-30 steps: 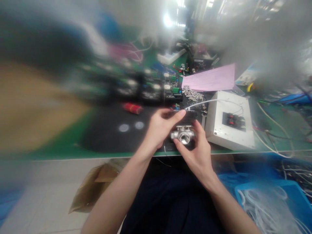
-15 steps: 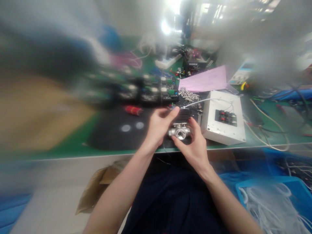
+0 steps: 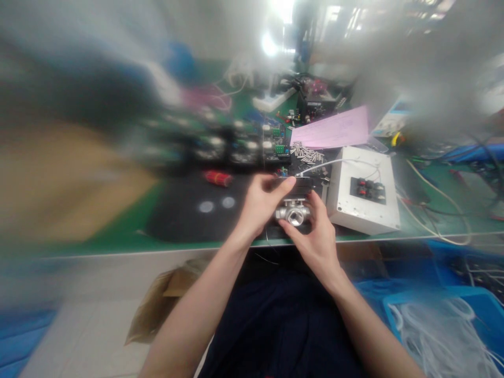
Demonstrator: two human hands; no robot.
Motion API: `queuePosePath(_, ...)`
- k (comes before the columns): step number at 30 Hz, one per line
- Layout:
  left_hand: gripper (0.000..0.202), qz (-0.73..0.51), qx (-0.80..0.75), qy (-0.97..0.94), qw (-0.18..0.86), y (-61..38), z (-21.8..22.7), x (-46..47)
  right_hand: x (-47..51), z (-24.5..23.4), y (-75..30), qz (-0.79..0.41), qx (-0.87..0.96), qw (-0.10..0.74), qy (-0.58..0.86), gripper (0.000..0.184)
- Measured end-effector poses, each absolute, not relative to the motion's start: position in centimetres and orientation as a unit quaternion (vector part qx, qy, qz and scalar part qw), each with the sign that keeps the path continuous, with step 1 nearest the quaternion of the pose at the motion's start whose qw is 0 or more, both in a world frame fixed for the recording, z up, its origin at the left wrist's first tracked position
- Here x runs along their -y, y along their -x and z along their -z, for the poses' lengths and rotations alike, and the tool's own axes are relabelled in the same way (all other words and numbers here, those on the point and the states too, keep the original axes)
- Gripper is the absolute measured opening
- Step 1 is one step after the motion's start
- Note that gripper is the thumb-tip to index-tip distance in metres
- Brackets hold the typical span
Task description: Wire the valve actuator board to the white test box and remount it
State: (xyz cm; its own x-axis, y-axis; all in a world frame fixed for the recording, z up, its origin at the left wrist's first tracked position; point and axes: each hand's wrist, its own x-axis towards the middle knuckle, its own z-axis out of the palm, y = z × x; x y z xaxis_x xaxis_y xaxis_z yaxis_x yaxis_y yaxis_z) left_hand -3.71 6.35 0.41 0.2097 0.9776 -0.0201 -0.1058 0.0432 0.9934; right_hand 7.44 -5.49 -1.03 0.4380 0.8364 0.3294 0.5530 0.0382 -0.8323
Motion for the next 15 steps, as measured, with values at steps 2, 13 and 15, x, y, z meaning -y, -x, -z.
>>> queuePosePath(2,0.062,-0.46,-0.427,-0.517,0.582,3.8,-0.3,-6.4,5.5,1.1,-7.4,-0.133,0.514,0.506,0.679,0.095)
queuePosePath(13,0.057,-0.451,-0.403,-0.533,0.591,4.5,-1.0,-6.0,5.5,1.2,-7.2,-0.081,0.521,0.502,0.685,0.09)
queuePosePath(15,0.056,-0.449,-0.399,-0.534,0.595,4.8,-1.1,-6.0,5.6,1.2,-7.2,-0.08,0.523,0.503,0.684,0.09)
